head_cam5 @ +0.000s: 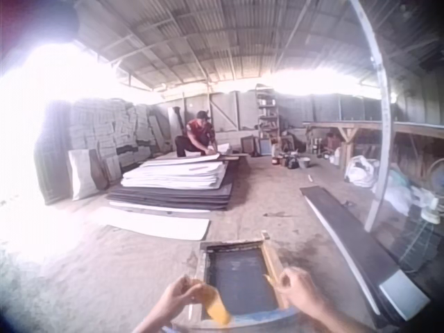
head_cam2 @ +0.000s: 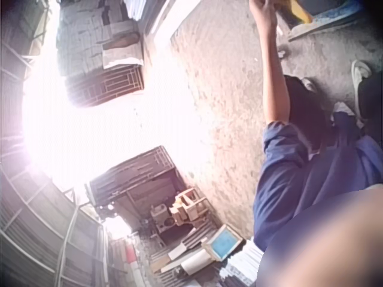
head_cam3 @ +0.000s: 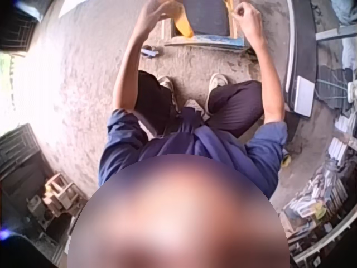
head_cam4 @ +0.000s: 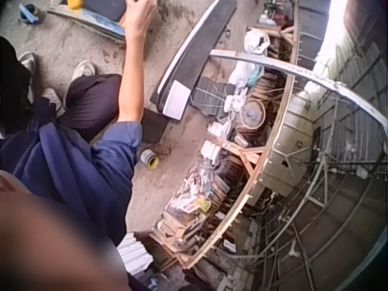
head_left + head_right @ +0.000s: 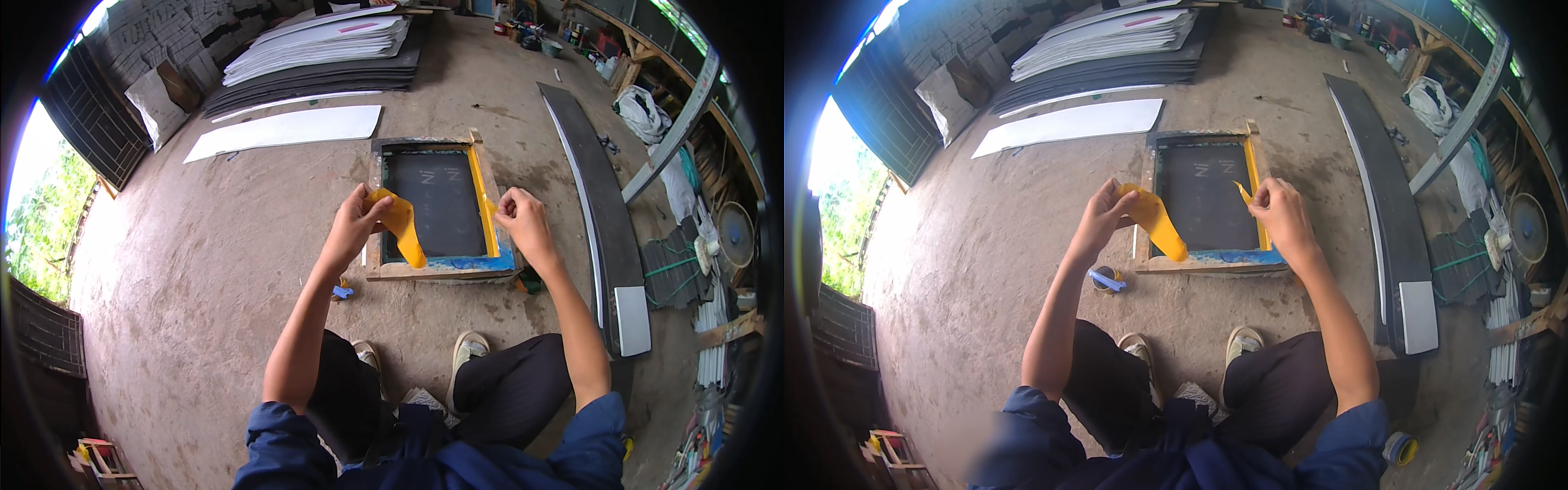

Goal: The person applies yellow masking tape around the edges of a rectangular frame lying on the floor. They measure, cut, and smooth the tape along each side, adjusting and overlapping pieces to cover the frame's perimeter.

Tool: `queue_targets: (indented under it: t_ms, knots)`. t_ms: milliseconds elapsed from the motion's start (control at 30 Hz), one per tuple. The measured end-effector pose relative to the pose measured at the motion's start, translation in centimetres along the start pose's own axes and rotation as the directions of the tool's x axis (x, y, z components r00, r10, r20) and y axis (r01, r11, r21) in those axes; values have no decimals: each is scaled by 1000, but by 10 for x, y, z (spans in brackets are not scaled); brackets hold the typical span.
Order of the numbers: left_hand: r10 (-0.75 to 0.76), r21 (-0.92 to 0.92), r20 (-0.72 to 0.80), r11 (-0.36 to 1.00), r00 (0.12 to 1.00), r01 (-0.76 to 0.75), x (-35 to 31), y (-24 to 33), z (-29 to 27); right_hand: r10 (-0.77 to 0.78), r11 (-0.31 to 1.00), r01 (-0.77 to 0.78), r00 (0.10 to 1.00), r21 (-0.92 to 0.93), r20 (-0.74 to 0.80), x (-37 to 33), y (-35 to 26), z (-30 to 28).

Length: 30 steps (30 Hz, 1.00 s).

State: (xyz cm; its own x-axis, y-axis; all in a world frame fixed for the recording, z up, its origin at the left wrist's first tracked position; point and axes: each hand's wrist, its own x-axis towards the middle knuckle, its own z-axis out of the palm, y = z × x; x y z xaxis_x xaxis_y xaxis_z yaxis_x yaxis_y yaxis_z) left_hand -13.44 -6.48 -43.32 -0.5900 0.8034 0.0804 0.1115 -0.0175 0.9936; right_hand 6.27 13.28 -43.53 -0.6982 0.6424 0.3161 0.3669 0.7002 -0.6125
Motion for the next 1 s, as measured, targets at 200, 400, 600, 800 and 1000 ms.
queue_targets:
  t_ms: [200,400,600,800,1000]
  knots:
    - [-24,-39,71,999,997,27,-1,1,4,-17,993,4,994,119,105,1,6,-2]
    - [-68,11,125,998,990,67,6,-8,8,-166,976,142,976,165,142,-1,1,-4]
    - [-66,14,98,998,993,65,6,-10,7,-203,979,197,964,49,171,-3,16,-7]
    - [-57,-40,97,997,994,61,3,-16,9,-70,996,82,971,-43,227,-33,86,-21]
    - [-177,75,237,984,955,164,3,-26,39,17,1000,-17,999,-24,38,-63,168,-4]
